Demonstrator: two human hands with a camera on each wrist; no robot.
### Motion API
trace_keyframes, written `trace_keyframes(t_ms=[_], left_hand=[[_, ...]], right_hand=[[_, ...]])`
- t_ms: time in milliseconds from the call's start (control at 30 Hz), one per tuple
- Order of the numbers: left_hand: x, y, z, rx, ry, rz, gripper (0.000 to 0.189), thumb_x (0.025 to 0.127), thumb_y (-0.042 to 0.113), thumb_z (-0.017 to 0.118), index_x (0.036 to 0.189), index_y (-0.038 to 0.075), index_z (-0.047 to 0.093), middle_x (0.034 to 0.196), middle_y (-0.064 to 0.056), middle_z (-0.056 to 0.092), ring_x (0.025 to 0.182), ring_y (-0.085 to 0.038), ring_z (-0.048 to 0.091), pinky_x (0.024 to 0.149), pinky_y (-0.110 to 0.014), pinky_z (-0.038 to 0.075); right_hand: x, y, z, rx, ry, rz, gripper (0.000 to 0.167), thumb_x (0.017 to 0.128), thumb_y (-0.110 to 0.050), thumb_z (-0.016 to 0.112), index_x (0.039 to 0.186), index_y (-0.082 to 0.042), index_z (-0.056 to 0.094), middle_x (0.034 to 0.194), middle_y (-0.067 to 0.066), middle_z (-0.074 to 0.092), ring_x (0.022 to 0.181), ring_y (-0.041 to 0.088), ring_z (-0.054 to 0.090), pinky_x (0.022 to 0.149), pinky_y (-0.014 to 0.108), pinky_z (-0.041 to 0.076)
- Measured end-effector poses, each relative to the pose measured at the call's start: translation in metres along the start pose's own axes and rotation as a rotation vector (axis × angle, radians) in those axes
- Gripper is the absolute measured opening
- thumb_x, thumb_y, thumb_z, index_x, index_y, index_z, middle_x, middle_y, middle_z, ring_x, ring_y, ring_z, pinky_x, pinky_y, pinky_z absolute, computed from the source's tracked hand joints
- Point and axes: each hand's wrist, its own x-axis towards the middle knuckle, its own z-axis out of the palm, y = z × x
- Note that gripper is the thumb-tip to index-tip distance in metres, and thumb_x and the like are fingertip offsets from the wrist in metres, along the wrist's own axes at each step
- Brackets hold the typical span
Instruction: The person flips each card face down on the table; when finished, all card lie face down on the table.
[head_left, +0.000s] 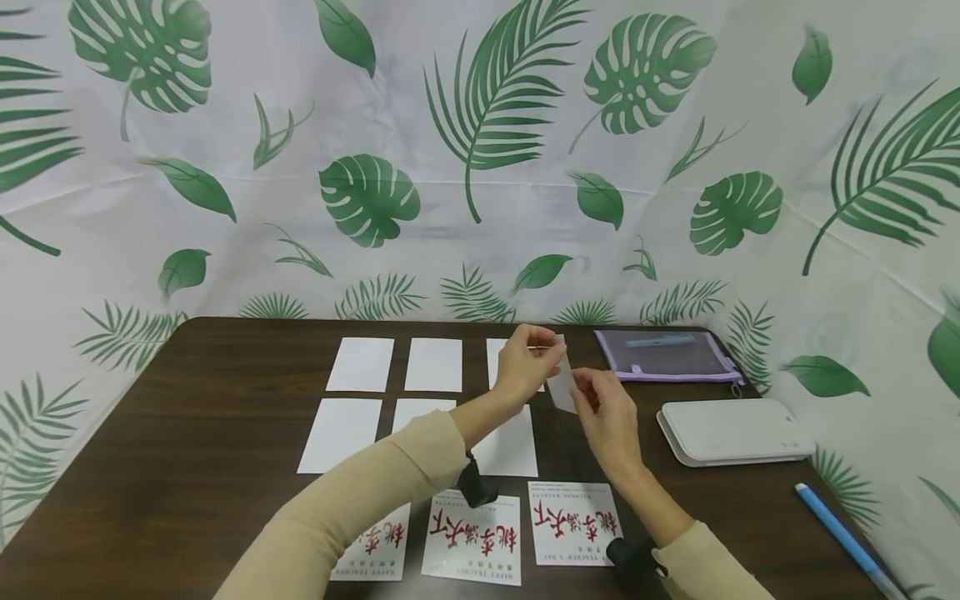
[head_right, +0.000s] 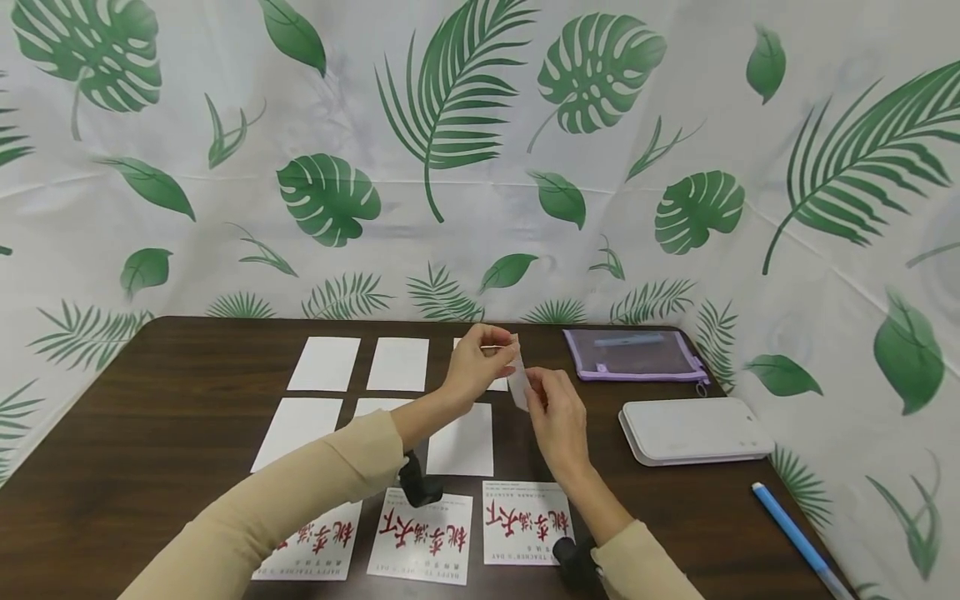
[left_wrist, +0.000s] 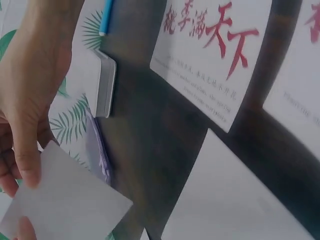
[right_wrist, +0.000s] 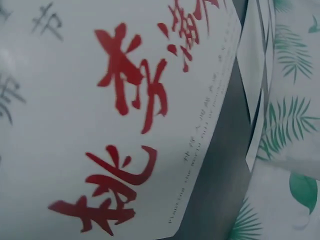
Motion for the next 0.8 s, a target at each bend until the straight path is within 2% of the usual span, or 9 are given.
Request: trace_keyframes(t_ms=[67,133,300,367,500,633,800], left_hand=[[-0.002,-0.002,-0.002,-0.022,-0.001,-0.005,0.026,0.085,0.007,0.067,0.108,0.001,0.056,0.103,-0.011,0.06,0.086,-0.014,0.063,0.07,-0.026,0.056],[-0.003,-0.007,-0.005,-0.016,0.015,-0.018,0.03,0.084,0.005,0.068,0.111,0.001,0.057,0.105,-0.013,0.06,0.086,-0.015,0.062,0.071,-0.027,0.056],[-0.011,-0.027,-0.016,0.149,0.085,-0.082,0.039,0.079,0.004,0.072,0.116,0.003,0.059,0.108,-0.012,0.061,0.09,-0.02,0.062,0.071,-0.027,0.055],[-0.014,-0.036,-0.019,0.204,0.081,-0.115,0.041,0.078,0.004,0.073,0.117,0.004,0.059,0.107,-0.012,0.062,0.092,-0.02,0.063,0.071,-0.025,0.054],[-0.019,-0.049,-0.021,0.214,0.045,-0.129,0.04,0.075,-0.002,0.073,0.113,0.001,0.063,0.098,-0.013,0.065,0.082,-0.017,0.065,0.066,-0.024,0.054],[-0.024,-0.056,-0.02,0.265,0.002,-0.084,0.034,0.073,-0.006,0.073,0.107,-0.002,0.065,0.09,-0.012,0.066,0.075,-0.014,0.064,0.063,-0.021,0.054],[-0.028,-0.063,-0.018,0.433,-0.087,-0.012,0.03,0.074,-0.001,0.075,0.102,-0.004,0.067,0.088,-0.012,0.069,0.077,-0.016,0.067,0.064,-0.019,0.052]], right_hand=[[0.001,0.003,-0.002,0.029,0.02,0.034,0.023,0.075,0.011,0.07,0.095,0.001,0.065,0.078,0.009,0.058,0.066,0.012,0.052,0.059,0.011,0.04],[0.003,0.006,-0.004,0.068,0.031,0.103,0.022,0.076,0.011,0.07,0.096,0.003,0.064,0.078,0.01,0.059,0.067,0.008,0.052,0.059,0.007,0.039],[0.004,0.013,-0.008,0.191,0.0,0.341,0.022,0.079,0.008,0.068,0.101,0.004,0.064,0.078,0.01,0.059,0.067,0.0,0.05,0.059,0.007,0.04],[0.003,0.015,-0.009,0.253,-0.022,0.425,0.023,0.081,0.007,0.067,0.104,0.005,0.063,0.08,0.01,0.058,0.066,0.0,0.049,0.058,0.009,0.041],[0.001,0.02,-0.011,0.337,-0.084,0.556,0.027,0.084,0.005,0.064,0.11,0.004,0.061,0.082,0.01,0.056,0.068,0.003,0.05,0.057,0.013,0.042],[-0.004,0.03,-0.014,0.275,-0.169,0.611,0.029,0.084,0.004,0.064,0.113,0.002,0.061,0.081,0.011,0.057,0.064,0.005,0.048,0.053,0.015,0.041],[-0.013,0.045,-0.019,0.118,-0.273,0.601,0.028,0.08,0.002,0.068,0.108,0.003,0.064,0.077,0.011,0.058,0.062,0.007,0.047,0.052,0.017,0.038]])
